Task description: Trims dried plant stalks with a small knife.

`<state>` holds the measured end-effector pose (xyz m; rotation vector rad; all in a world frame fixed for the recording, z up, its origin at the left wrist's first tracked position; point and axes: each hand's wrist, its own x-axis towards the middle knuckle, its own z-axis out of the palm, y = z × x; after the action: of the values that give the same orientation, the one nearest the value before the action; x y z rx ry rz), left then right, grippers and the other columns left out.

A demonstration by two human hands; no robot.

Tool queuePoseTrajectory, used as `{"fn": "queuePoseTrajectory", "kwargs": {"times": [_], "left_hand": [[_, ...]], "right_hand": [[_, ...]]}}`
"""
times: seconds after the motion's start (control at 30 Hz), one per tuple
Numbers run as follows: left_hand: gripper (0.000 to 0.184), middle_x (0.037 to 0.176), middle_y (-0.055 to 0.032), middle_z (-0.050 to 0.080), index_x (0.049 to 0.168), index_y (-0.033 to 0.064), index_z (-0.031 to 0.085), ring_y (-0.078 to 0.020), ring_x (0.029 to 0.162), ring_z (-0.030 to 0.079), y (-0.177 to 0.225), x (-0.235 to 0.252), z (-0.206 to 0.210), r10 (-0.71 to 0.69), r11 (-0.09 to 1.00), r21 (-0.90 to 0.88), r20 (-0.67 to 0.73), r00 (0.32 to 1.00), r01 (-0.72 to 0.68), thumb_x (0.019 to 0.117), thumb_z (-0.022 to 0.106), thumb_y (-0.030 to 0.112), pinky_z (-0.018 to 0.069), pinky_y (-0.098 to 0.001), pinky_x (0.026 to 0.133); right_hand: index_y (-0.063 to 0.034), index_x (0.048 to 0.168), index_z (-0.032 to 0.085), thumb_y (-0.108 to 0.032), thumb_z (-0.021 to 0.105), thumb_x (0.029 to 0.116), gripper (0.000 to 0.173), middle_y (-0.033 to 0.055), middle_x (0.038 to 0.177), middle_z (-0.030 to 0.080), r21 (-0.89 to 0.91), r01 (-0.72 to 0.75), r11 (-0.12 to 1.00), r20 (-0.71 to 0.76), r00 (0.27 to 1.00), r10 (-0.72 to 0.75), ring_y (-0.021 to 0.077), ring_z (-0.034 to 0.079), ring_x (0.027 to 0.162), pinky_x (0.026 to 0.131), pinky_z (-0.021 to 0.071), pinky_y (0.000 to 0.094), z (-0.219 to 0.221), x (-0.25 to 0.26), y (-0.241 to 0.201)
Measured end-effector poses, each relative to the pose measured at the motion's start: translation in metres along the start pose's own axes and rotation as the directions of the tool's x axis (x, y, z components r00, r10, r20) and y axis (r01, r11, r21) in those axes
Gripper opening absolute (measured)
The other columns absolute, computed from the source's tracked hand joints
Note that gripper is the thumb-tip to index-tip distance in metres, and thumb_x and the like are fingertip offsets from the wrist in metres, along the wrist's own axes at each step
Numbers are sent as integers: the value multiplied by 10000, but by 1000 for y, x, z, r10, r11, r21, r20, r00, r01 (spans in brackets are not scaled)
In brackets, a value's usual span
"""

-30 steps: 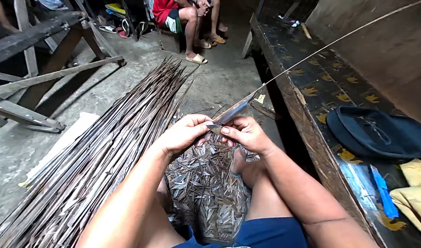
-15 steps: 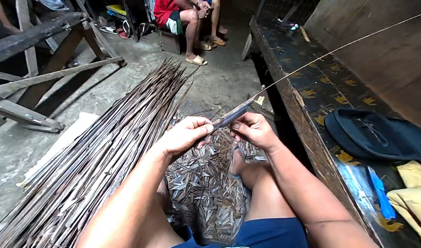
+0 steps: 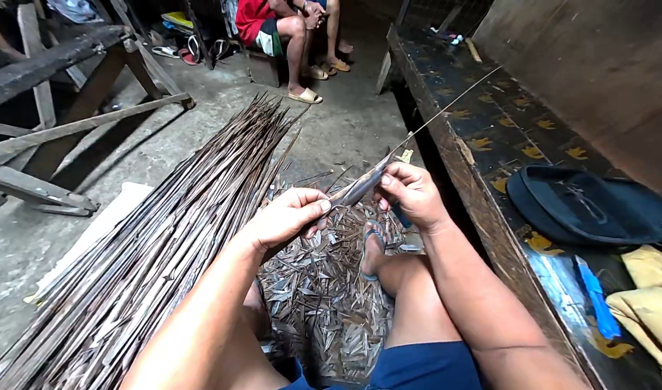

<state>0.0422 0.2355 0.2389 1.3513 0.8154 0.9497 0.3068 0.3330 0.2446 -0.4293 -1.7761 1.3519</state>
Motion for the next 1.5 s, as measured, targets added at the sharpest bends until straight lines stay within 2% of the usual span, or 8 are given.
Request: {"fn": "queuePoseTrajectory", "kwargs": {"times": [0.27, 0.47, 0.7, 0.8, 0.97, 1.1, 1.23, 1.5], "left_hand": [[274, 683, -4, 606, 962, 41, 652, -64, 583, 579, -5, 3, 2, 10, 984, 176, -51, 999, -1, 1079, 440, 169, 508, -196, 566], [308, 695, 58, 541, 1080, 111, 698, -26, 576, 491, -8, 5, 10, 136, 821, 570, -148, 980, -28, 1062, 481, 329, 426, -207, 549], [495, 1175, -100, 693, 1467, 77, 545, -175, 1056, 665, -12, 7, 14, 262, 598, 801, -159, 952, -31, 1099, 343, 339, 527, -396, 965], [489, 1229, -143, 690, 1493, 58, 518, -232, 1116, 671, -17, 9, 18, 309, 561, 827, -167, 937, -38, 1105, 349, 303, 521, -434, 996], [424, 924, -23, 670, 1402, 105, 609, -88, 754, 607, -12, 8, 16, 290, 661, 746, -161, 943, -76, 1106, 371, 295, 539, -290, 732], [358, 653, 45, 510, 1056, 87, 681, -49, 537, 465, -3, 5, 8, 148, 833, 549, -105, 983, -67, 1098, 376, 270, 404, -211, 509], [397, 606, 41, 470, 837, 97, 604, -38, 480, 386, 0, 4, 1, 79, 931, 356, 9, 997, -77, 1099, 354, 259, 308, -187, 445], [387, 585, 58, 441, 827, 111, 579, -11, 450, 366, 3, 0, -7, -22, 995, 95, 129, 991, 10, 1105, 347, 246, 292, -154, 419]], "right_hand": [[-81, 1030, 655, -145, 526, 1073, 151, 25, 799, 692, 45, 54, 998, -223, 974, -42, 69, 627, 558, 510, 565, 211, -6, 2, -4], [-71, 1281, 612, -139, 513, 1077, 237, 59, 802, 682, 86, -55, 995, -260, 963, 76, 88, 622, 556, 494, 550, 210, -2, 2, -4], [-68, 1300, 607, -117, 511, 1064, 259, 72, 774, 692, 141, -142, 980, -187, 968, 167, 108, 636, 549, 502, 567, 237, 13, 1, -3], [-54, 1252, 627, -118, 531, 1051, 232, 77, 765, 695, 148, -163, 975, -101, 979, 179, 110, 632, 543, 501, 560, 236, 21, 0, -1], [-22, 1258, 641, -115, 554, 1044, 249, 100, 752, 693, 169, -281, 945, 79, 959, 271, 109, 613, 532, 494, 535, 230, 29, -1, 1], [-17, 1239, 672, -124, 570, 1041, 247, 89, 759, 706, 164, -283, 945, 149, 954, 260, 88, 606, 531, 498, 527, 214, 28, -1, 2], [-6, 1221, 695, -114, 585, 1036, 241, 78, 769, 717, 109, -200, 974, 149, 972, 182, 84, 615, 546, 511, 540, 217, 27, -2, 1], [-5, 1222, 704, -102, 604, 1028, 239, 64, 813, 728, 51, -33, 998, 99, 995, 28, 83, 633, 582, 548, 569, 228, 25, -1, 4]]}}
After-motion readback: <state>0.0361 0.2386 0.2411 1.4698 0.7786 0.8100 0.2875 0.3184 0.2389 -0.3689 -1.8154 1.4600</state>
